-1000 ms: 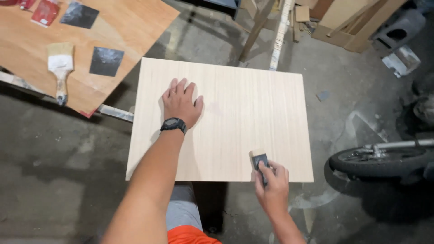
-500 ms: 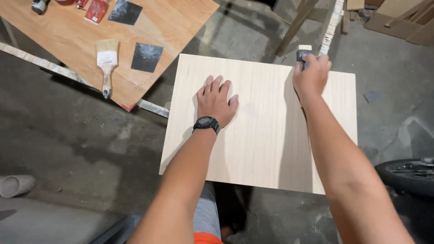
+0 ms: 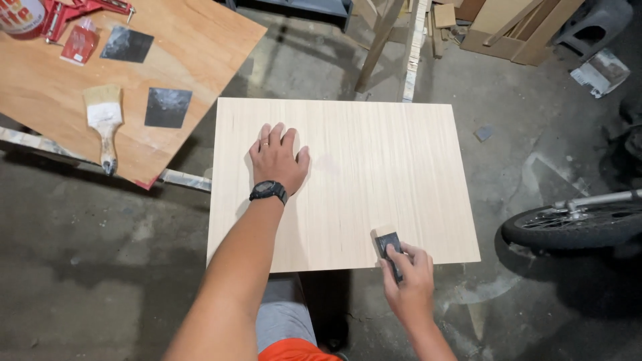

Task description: Sanding the surface and edges of a square wooden board using a sanding block to achieve a smooth finish.

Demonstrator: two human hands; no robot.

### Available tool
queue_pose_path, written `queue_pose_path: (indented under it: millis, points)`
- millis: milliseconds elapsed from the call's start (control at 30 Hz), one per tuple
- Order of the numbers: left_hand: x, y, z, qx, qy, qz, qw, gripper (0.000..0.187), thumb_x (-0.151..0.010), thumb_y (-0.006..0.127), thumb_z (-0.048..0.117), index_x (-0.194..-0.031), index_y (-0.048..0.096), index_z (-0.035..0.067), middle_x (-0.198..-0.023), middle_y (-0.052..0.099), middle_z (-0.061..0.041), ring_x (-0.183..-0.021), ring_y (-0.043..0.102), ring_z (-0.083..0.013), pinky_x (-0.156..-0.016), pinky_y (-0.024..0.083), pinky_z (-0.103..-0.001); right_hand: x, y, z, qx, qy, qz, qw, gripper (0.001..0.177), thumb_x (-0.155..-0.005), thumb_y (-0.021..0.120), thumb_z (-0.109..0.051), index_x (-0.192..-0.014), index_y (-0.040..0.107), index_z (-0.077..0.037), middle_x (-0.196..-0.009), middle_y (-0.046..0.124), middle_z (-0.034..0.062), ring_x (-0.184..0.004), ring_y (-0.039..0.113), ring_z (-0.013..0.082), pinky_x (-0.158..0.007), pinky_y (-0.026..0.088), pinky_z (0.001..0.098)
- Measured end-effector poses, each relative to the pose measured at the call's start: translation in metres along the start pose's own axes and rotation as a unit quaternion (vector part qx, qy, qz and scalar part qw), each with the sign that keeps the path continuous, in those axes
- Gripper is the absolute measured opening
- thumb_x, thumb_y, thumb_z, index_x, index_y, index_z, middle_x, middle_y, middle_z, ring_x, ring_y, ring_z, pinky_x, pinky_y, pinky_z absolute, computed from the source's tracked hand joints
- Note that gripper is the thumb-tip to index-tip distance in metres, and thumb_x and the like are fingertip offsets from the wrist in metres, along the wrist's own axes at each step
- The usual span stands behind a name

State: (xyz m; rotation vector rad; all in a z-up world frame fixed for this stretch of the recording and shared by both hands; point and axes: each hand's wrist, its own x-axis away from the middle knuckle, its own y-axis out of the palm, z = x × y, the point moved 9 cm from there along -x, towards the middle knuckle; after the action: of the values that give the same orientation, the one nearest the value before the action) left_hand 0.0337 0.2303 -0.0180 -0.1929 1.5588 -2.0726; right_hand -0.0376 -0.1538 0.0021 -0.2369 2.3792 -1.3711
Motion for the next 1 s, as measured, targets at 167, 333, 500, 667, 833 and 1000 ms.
queue_pose_path:
  millis: [167,333,500,667,833,1000]
  points:
    - [0.002,-0.009,0.004,-0.005,-0.002,-0.004,1.000,0.054,-0.105,0.054,0.051,-0.148,0.062,0.020,-0.162,0.054,-0.009,-0.160,0.038,-0.0346,-0.121,0.032,-0.053,-0.061,0.033,0.000,-0.032,-0.060,0.026,0.997,0.026,-0.093,0.084,-0.021,-0.118,0.081,-0.019,-0.120,0.068,0.0117,-0.108,0.067,0.0322,-0.086,0.059,0.0446]
    - [0.001,-0.013,0.007,-0.006,-0.005,-0.020,1.000,0.057,-0.107,0.052,0.052,-0.153,0.058,0.019,-0.162,0.052,-0.011,-0.161,0.038,-0.0357,-0.125,0.032,-0.057,-0.198,0.078,-0.008,0.010,-0.105,0.071,0.992,0.021,-0.092,0.085,-0.019,-0.113,0.083,-0.017,-0.110,0.067,0.0153,-0.104,0.069,0.0388,-0.091,0.058,0.0481]
    - [0.003,-0.007,0.004,-0.011,-0.012,-0.024,1.000,0.056,-0.107,0.051,0.054,-0.152,0.057,0.021,-0.162,0.050,-0.007,-0.162,0.036,-0.0331,-0.125,0.032,-0.056,-0.319,0.117,-0.008,0.029,0.002,0.061,0.998,0.022,-0.097,0.083,-0.022,-0.120,0.082,-0.020,-0.117,0.062,0.0073,-0.113,0.065,0.0304,-0.090,0.060,0.0449]
    - [0.000,0.001,-0.004,-0.017,-0.001,0.004,1.000,0.058,-0.103,0.056,0.056,-0.150,0.061,0.023,-0.160,0.053,-0.006,-0.159,0.040,-0.0325,-0.123,0.036,-0.055,-0.264,0.105,-0.010,0.035,0.006,0.045,0.998,0.025,-0.099,0.082,-0.028,-0.123,0.081,-0.023,-0.119,0.064,0.0099,-0.113,0.065,0.0345,-0.092,0.061,0.0484]
    - [-0.003,0.004,-0.004,-0.023,0.018,0.053,0.998,0.057,-0.099,0.062,0.055,-0.146,0.067,0.024,-0.156,0.059,-0.005,-0.156,0.046,-0.0309,-0.119,0.039,-0.054,-0.120,0.036,-0.015,0.048,-0.063,0.070,0.994,0.026,-0.092,0.083,-0.022,-0.117,0.081,-0.021,-0.101,0.064,0.0139,-0.098,0.069,0.0400,-0.085,0.059,0.0495]
    - [-0.005,-0.003,-0.003,0.006,0.006,0.028,1.000,0.056,-0.098,0.060,0.050,-0.145,0.068,0.020,-0.163,0.057,-0.009,-0.159,0.039,-0.0355,-0.117,0.032,-0.057,0.013,-0.017,0.015,0.006,-0.055,0.047,0.997,0.032,-0.097,0.079,-0.018,-0.128,0.077,-0.013,-0.126,0.069,0.0161,-0.106,0.065,0.0414,-0.086,0.059,0.0523]
